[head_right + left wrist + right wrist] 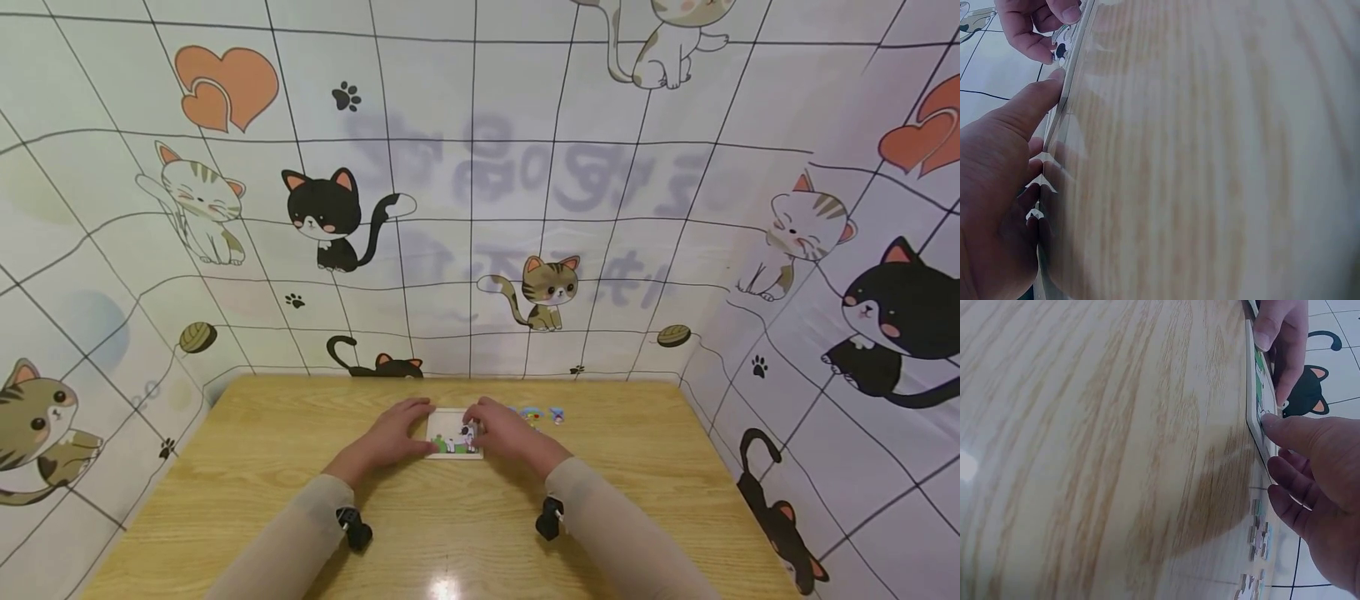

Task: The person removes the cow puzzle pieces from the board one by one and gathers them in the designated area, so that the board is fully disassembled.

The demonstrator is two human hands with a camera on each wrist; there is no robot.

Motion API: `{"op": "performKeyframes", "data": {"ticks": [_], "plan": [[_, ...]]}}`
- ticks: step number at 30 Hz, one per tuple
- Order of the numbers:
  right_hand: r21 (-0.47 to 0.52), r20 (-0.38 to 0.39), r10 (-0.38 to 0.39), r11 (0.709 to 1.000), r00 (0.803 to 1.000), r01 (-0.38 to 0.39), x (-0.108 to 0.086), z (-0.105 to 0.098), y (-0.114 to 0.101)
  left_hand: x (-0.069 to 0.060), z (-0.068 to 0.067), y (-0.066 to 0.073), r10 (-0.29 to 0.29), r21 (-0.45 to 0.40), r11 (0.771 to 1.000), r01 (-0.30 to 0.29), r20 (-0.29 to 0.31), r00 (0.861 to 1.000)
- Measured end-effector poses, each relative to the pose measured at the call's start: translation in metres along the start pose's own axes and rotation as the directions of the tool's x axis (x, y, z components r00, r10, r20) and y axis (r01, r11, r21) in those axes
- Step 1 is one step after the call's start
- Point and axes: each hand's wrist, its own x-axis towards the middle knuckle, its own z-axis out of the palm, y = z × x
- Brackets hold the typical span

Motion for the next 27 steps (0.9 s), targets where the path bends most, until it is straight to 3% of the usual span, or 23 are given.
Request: {"op": "performKeyframes", "data": {"ticks": [9, 18, 27], "plan": [[0.013, 0.014, 0.012, 1.0, 1.0, -0.012, -0.001, 0.002, 0.005, 0.004, 0.006, -0.008, -0.031, -0.039, 0.999, 0.032, 0.026, 0.999], [0.031, -0.037, 0.021, 0.999, 0.999, -0.02, -0.003, 0.005, 0.007, 0.001, 0.003, -0.001, -0.032, -0.042, 0.999, 0.033, 0.022, 0.999], [0.135, -0.087, -0.008, 0.991, 0.996, 0.02, -0.015, 0.002, 0.007, -0.005, -0.01, 0.015, -0.029, -0.005, 1.0, 0.03, 0.042, 0.999]]}}
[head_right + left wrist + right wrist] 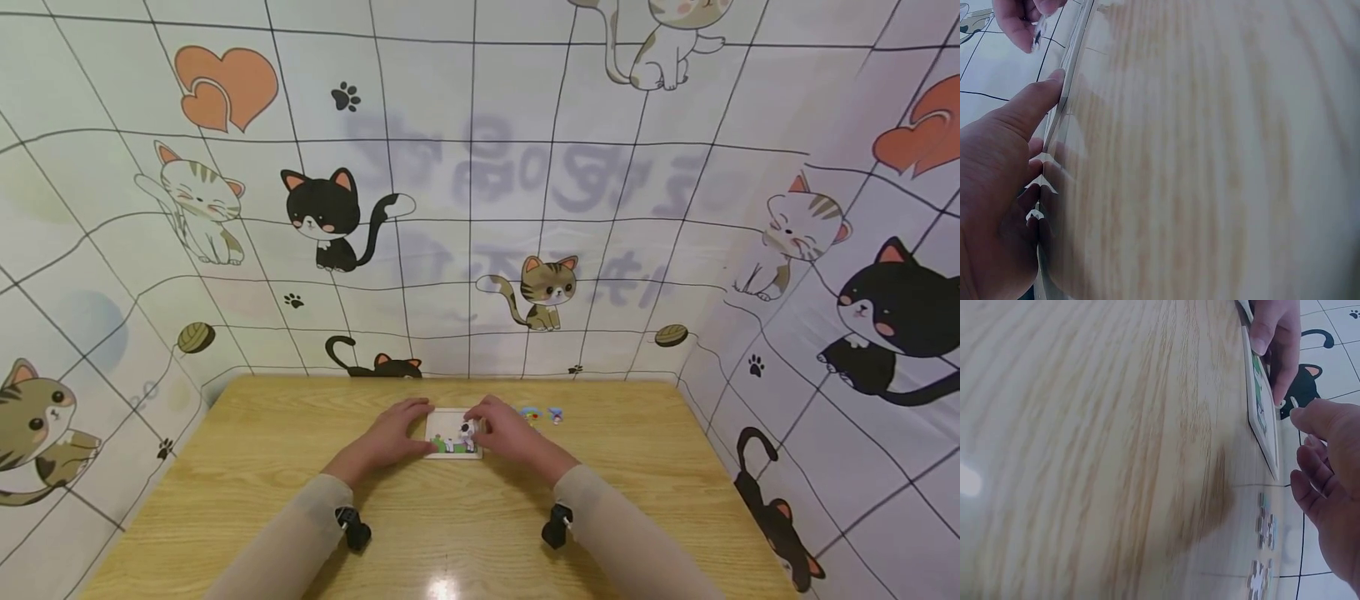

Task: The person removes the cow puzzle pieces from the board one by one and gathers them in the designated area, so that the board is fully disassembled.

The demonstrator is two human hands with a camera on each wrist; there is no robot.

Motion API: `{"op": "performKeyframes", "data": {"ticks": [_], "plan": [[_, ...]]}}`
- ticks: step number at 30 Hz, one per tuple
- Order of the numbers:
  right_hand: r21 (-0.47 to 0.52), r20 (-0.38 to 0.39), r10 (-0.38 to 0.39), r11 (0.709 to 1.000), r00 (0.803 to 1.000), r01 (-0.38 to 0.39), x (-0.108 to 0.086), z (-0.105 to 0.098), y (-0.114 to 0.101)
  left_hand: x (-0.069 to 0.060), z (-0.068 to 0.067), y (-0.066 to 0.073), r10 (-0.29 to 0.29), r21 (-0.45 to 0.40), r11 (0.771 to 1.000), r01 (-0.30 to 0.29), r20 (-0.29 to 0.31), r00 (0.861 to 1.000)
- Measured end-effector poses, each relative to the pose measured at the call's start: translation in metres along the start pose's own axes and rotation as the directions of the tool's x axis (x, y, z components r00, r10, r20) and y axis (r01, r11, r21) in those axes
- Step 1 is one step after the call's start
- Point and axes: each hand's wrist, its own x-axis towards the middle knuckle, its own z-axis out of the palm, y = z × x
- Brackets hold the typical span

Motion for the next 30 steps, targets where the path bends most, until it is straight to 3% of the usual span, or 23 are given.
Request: {"op": "performKeyframes", "data": {"ticks": [13, 20, 25, 30], "plan": [[0.051, -0.025, 0.004, 0.999, 1.0, -0.003, -0.024, -0.015, 0.001, 0.002, 0.005, -0.008, 0.006, -0.026, 1.0, -0.007, -0.005, 1.0], [0.031, -0.076, -0.026, 0.999, 0.997, 0.029, -0.034, -0.024, 0.006, 0.002, 0.004, -0.005, 0.008, -0.004, 1.0, -0.008, -0.004, 1.0], [0.037, -0.087, 0.005, 0.999, 0.996, -0.002, -0.04, -0.03, 0.008, 0.002, 0.006, -0.008, 0.009, -0.008, 1.0, -0.009, -0.019, 1.0], [0.052, -0.109, 0.001, 0.999, 0.994, 0.005, -0.046, -0.036, 0.012, -0.002, 0.001, -0.002, 0.016, 0.012, 1.0, -0.016, -0.011, 1.0]]}}
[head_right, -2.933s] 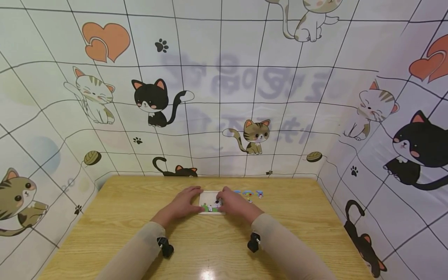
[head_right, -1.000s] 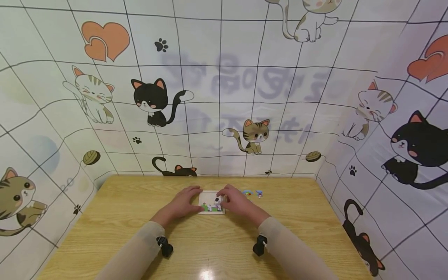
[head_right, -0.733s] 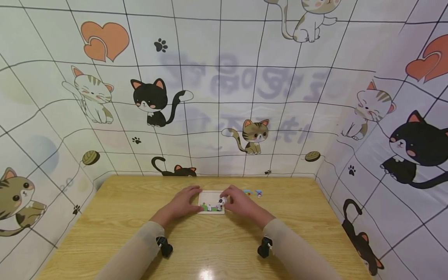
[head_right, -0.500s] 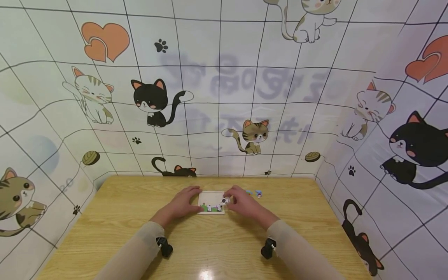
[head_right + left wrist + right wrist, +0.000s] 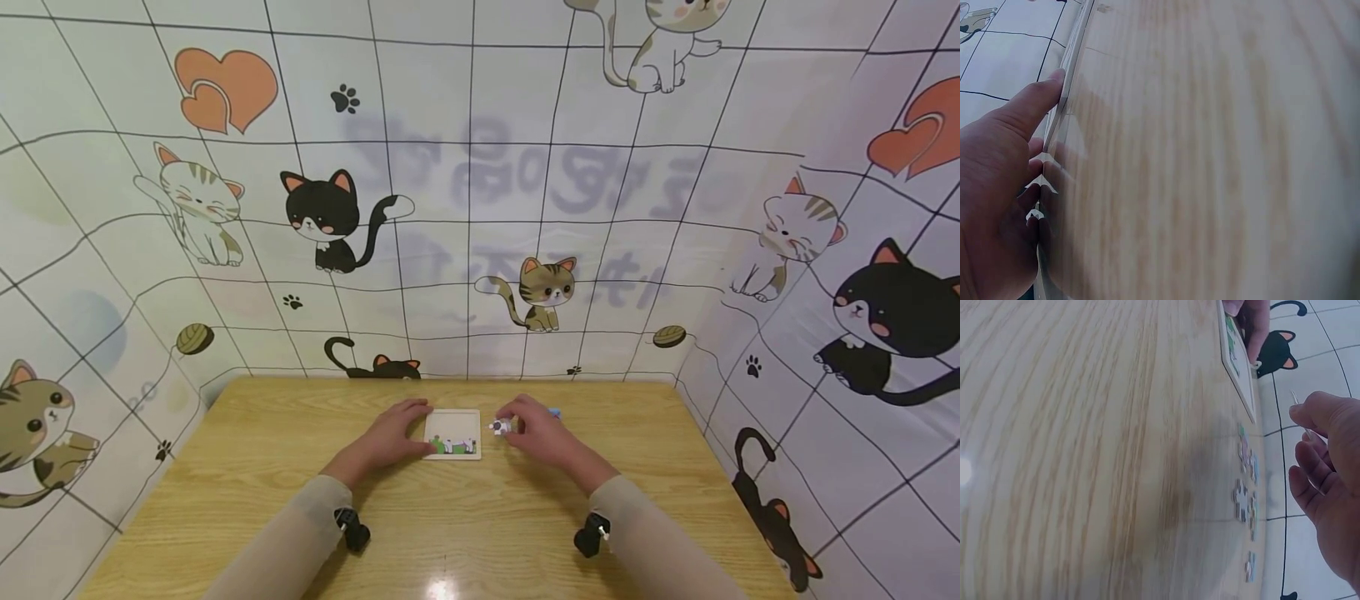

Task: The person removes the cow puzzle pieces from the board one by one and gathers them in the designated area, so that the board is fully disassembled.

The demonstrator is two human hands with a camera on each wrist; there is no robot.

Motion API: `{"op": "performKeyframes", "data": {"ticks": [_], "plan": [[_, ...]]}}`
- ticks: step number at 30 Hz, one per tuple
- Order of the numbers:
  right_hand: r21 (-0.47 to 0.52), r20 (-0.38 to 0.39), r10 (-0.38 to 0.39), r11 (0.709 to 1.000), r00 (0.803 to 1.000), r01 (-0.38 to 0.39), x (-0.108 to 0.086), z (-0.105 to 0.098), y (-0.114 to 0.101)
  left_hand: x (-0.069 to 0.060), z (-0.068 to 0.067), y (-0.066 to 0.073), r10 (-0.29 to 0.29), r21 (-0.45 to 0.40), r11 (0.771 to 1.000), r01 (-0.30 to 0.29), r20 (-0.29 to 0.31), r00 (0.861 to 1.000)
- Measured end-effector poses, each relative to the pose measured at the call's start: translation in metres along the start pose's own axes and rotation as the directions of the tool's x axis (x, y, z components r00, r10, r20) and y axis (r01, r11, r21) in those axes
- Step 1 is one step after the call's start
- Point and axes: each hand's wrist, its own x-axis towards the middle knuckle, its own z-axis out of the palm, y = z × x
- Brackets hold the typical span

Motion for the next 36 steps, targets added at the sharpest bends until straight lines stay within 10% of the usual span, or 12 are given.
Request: {"op": "performKeyframes", "data": {"ticks": [36], "plan": [[-0.044, -0.05, 0.076, 0.996, 0.996, -0.078, -0.037, -0.04, 0.034, 0.006, 0.01, -0.015, 0.031, -0.019, 0.999, -0.031, -0.033, 0.999]]}}
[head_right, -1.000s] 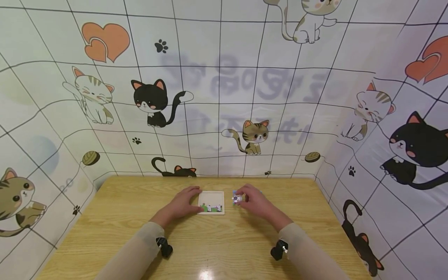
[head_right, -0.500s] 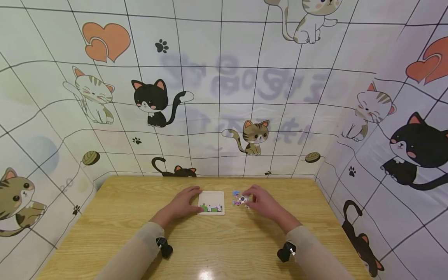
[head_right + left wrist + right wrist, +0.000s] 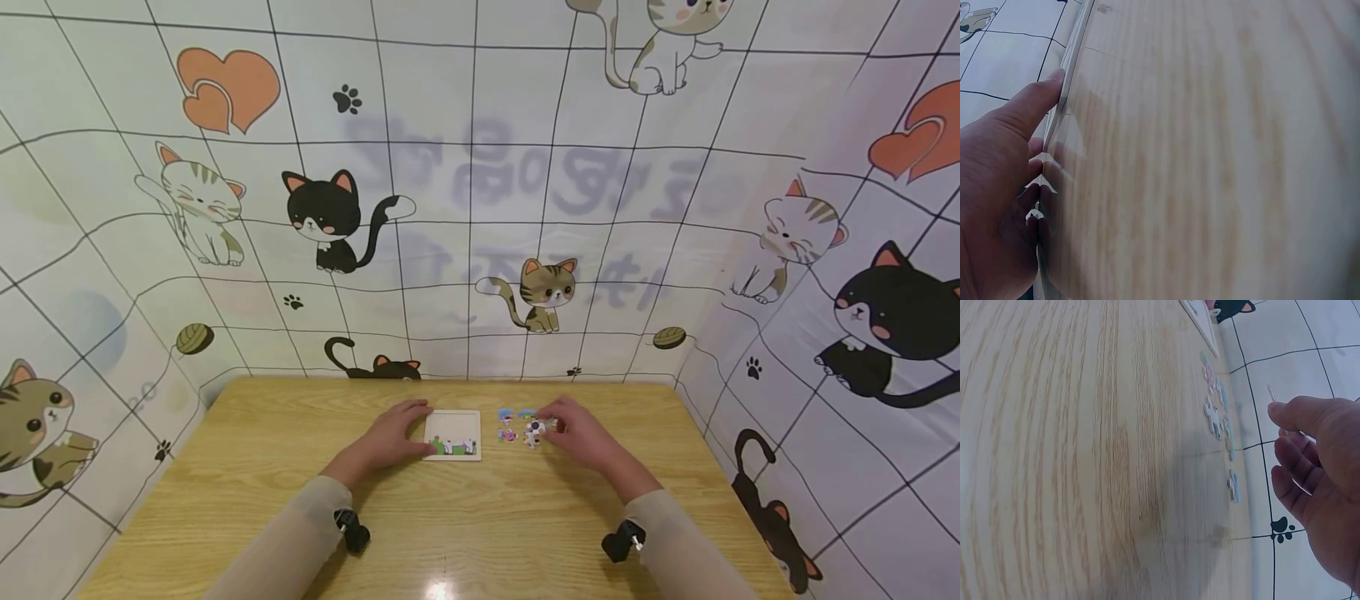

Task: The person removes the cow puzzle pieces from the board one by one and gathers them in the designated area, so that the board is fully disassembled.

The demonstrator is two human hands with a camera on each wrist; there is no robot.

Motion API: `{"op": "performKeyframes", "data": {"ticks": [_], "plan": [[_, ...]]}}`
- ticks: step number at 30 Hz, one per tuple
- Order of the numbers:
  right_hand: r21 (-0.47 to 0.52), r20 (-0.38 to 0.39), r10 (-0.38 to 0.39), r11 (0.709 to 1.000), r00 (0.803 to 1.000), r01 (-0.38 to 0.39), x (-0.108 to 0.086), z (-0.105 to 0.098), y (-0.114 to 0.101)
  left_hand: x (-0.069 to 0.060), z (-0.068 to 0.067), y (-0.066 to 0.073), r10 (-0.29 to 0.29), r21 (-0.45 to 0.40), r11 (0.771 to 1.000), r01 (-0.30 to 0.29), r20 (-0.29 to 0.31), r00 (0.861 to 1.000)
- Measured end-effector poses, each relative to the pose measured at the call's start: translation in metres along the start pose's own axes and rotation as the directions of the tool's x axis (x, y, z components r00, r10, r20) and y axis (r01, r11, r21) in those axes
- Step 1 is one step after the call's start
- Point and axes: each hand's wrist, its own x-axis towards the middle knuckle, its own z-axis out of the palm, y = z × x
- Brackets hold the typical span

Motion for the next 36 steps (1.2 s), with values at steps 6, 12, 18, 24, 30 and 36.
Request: {"op": "performKeyframes", "data": {"ticks": [6, 12, 18, 24, 30, 36], "plan": [[-0.019, 0.0, 0.025, 0.999, 1.0, -0.025, -0.004, -0.005, 0.004, -0.004, -0.01, 0.015, -0.034, -0.006, 0.999, 0.035, 0.032, 0.999], [-0.013, -0.007, 0.049, 0.999, 0.999, -0.049, -0.009, -0.01, 0.007, -0.003, -0.009, 0.014, -0.058, 0.0, 0.998, 0.058, 0.05, 0.997], [-0.009, 0.002, 0.077, 0.997, 0.997, -0.077, -0.013, -0.013, 0.014, -0.001, -0.003, 0.005, -0.043, -0.021, 0.999, 0.044, 0.026, 0.999], [-0.01, 0.004, 0.087, 0.996, 0.996, -0.087, -0.015, -0.013, 0.019, -0.001, -0.004, 0.006, -0.042, -0.015, 0.999, 0.042, 0.024, 0.999], [-0.013, -0.02, 0.094, 0.995, 0.995, -0.094, -0.015, -0.008, 0.025, -0.003, -0.005, 0.005, -0.009, -0.017, 1.0, 0.009, 0.017, 1.0], [-0.039, -0.045, 0.093, 0.995, 0.995, -0.095, -0.017, -0.001, 0.033, -0.005, -0.009, 0.01, -0.027, -0.025, 0.999, 0.028, 0.039, 0.999]]}}
